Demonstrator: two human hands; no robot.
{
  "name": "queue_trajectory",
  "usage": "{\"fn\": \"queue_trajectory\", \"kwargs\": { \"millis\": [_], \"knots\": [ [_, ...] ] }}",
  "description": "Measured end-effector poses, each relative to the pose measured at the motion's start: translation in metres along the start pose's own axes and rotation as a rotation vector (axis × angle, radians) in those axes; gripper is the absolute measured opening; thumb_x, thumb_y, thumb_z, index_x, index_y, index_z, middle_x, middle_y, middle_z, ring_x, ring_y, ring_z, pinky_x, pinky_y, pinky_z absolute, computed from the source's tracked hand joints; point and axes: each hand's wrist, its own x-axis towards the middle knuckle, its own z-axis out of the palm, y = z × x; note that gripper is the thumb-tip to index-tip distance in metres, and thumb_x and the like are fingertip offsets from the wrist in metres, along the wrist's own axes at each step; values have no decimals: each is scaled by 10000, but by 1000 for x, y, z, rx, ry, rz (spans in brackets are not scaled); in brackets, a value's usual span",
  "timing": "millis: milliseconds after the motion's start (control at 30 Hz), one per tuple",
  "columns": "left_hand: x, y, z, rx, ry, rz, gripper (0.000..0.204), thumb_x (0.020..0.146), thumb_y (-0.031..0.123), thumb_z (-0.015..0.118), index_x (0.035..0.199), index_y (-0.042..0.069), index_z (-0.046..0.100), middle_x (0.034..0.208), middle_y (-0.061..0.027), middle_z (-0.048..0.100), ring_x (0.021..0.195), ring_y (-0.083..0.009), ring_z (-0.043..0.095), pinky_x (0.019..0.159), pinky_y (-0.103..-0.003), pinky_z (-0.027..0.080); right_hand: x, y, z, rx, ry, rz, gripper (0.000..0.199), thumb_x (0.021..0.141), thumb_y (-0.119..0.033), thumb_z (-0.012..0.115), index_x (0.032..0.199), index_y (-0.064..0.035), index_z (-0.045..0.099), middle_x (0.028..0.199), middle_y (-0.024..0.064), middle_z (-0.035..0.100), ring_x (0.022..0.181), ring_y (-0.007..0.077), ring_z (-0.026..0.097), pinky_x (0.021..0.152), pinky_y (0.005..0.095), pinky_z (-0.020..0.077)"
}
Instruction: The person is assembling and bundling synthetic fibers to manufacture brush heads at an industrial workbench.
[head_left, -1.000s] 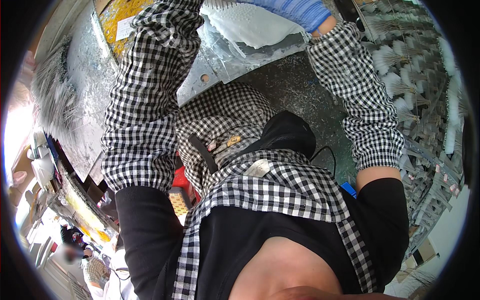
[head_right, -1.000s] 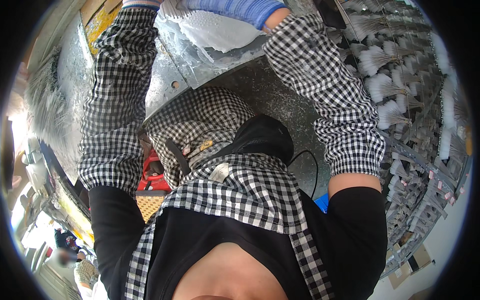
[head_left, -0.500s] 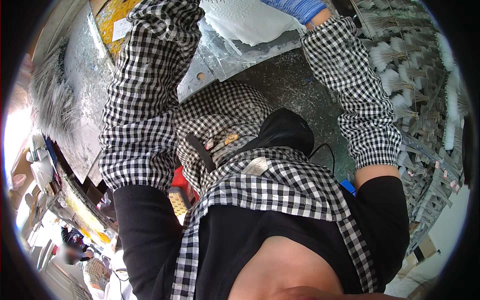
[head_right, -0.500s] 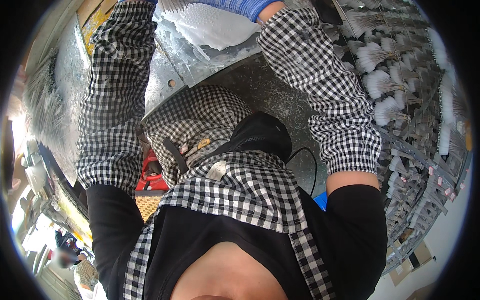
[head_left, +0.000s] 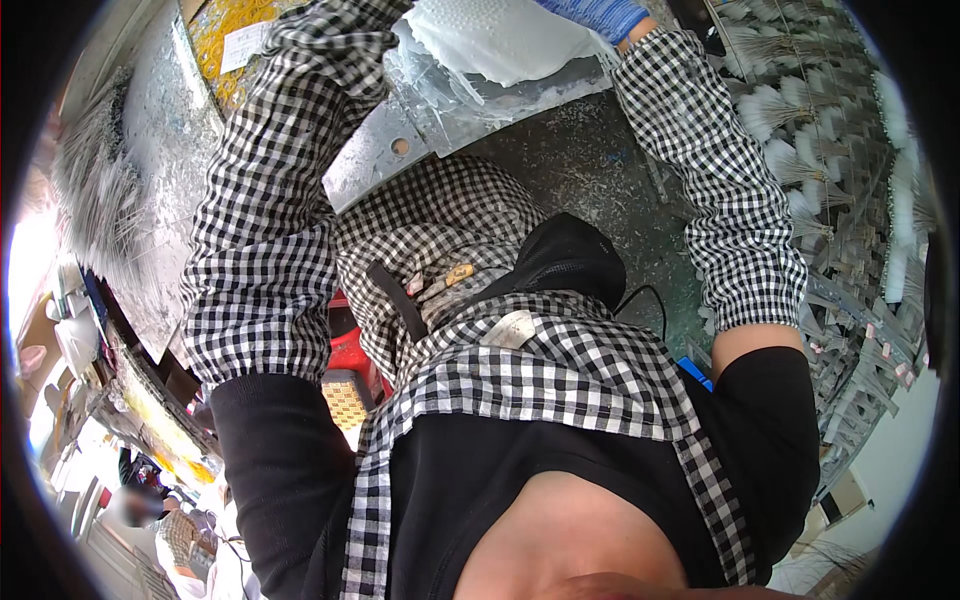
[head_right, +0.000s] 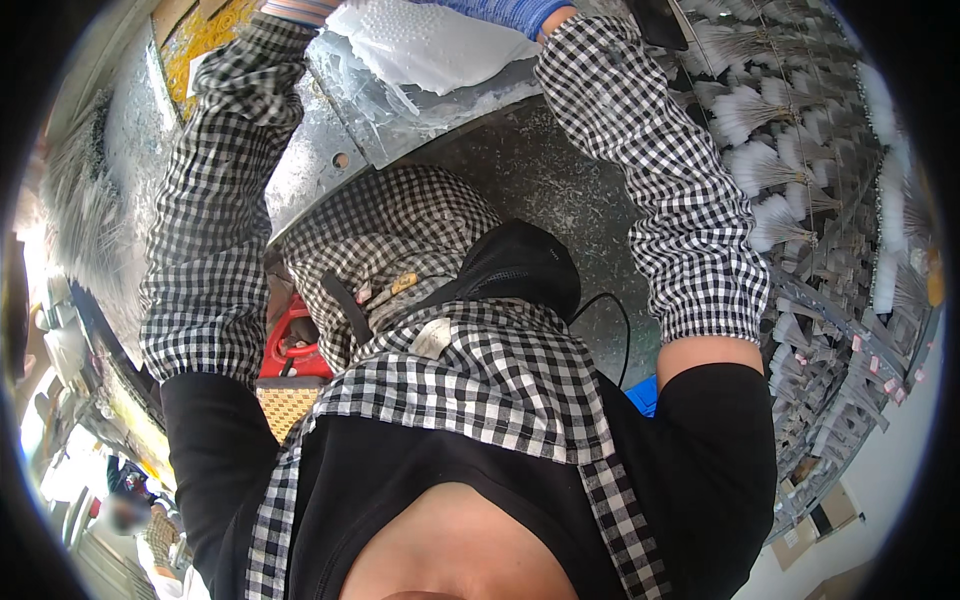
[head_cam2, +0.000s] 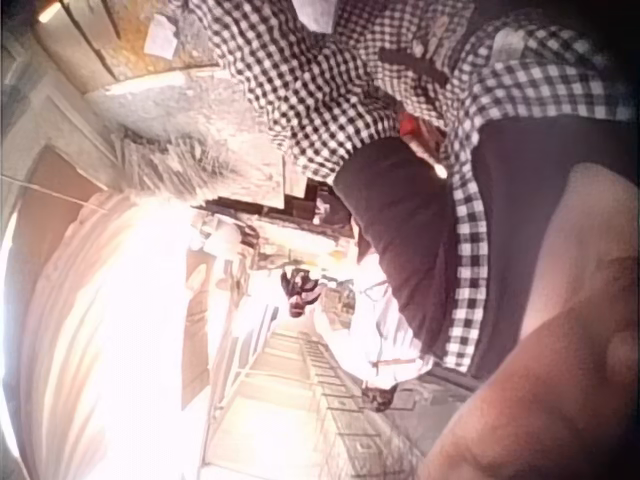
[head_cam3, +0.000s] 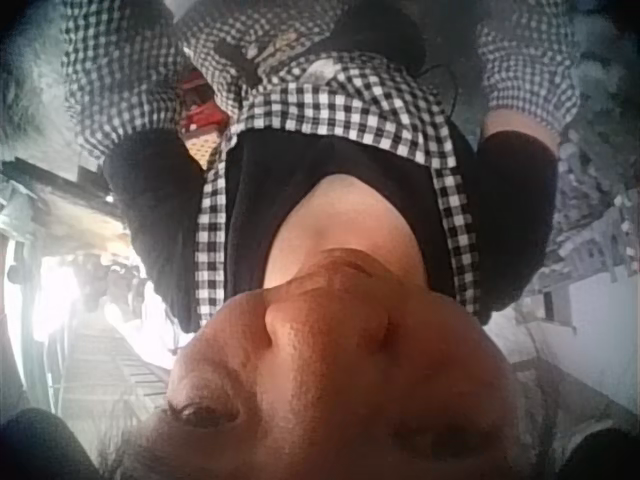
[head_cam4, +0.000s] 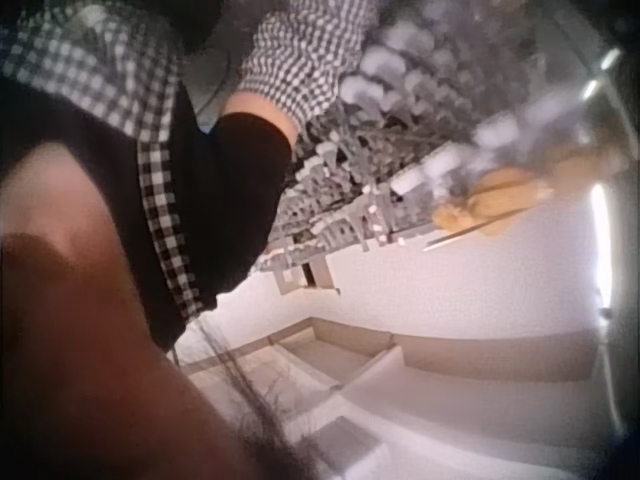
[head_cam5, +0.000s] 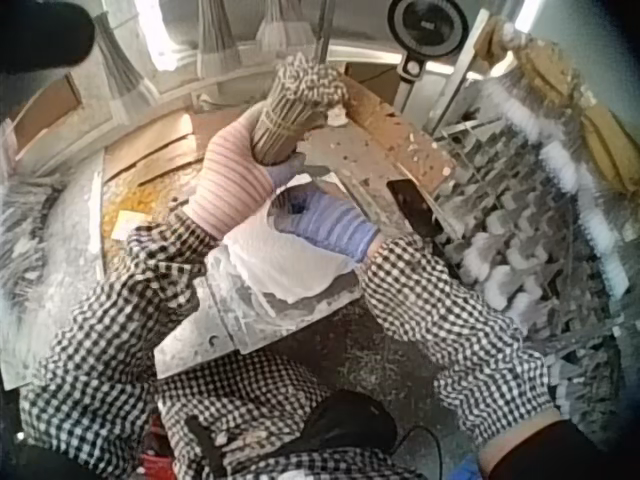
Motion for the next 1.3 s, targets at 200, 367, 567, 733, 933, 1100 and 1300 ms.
{"fn": "queue_trajectory", "kwargs": {
  "millis": [200,367,567,733,933,1100,1300],
  "knots": [
    [-24,-12,-8,348,-204,116,519,759,98,823,1252,62,665,1126,-177,718,1045,-351,687,927,-401,542,6,27,30,-269,-29,-112,423,924,-444,668,1051,-43,710,1027,173,745,1012,354,679,934,429,513],
    [-30,-19,-9,379,-206,165,510,765,101,820,1249,64,666,1109,-188,717,1035,-376,683,911,-425,542,-1,28,34,-177,87,-251,446,929,-448,664,1112,-44,706,1084,170,742,1077,346,666,988,417,492],
    [-29,-21,-7,485,-188,161,505,747,139,832,1221,67,671,1060,-187,723,995,-393,681,870,-446,544,-4,30,32,-200,-74,-63,468,944,-454,637,1156,-42,705,1127,166,740,1125,342,658,1018,406,479],
    [-29,-20,-3,444,-233,75,504,763,136,816,1236,70,653,1041,-187,724,963,-384,693,846,-436,553,-1,34,35,-181,-149,9,495,944,-473,626,1165,-38,713,1151,160,741,1090,341,679,990,401,500],
    [-20,-18,3,167,-79,-59,511,785,78,807,1258,33,618,1060,-142,743,950,-223,710,860,-351,564,-7,24,24,103,-54,61,471,937,-435,675,1190,-40,717,1162,165,744,1110,331,682,1022,401,503],
    [-9,-9,0,124,-72,-126,507,782,75,825,1238,13,613,1040,-119,745,921,-160,697,840,-331,568,-11,5,8,-71,-29,80,496,939,-436,697,1231,-36,713,1205,175,733,1136,333,679,1022,405,510],
    [-8,1,-2,419,-234,-112,494,757,116,834,1203,49,633,985,-171,717,877,-302,700,803,-369,567,-13,4,5,-103,-26,78,504,953,-465,671,1230,-45,713,1201,199,723,1143,343,669,1009,408,511]
  ]
}}
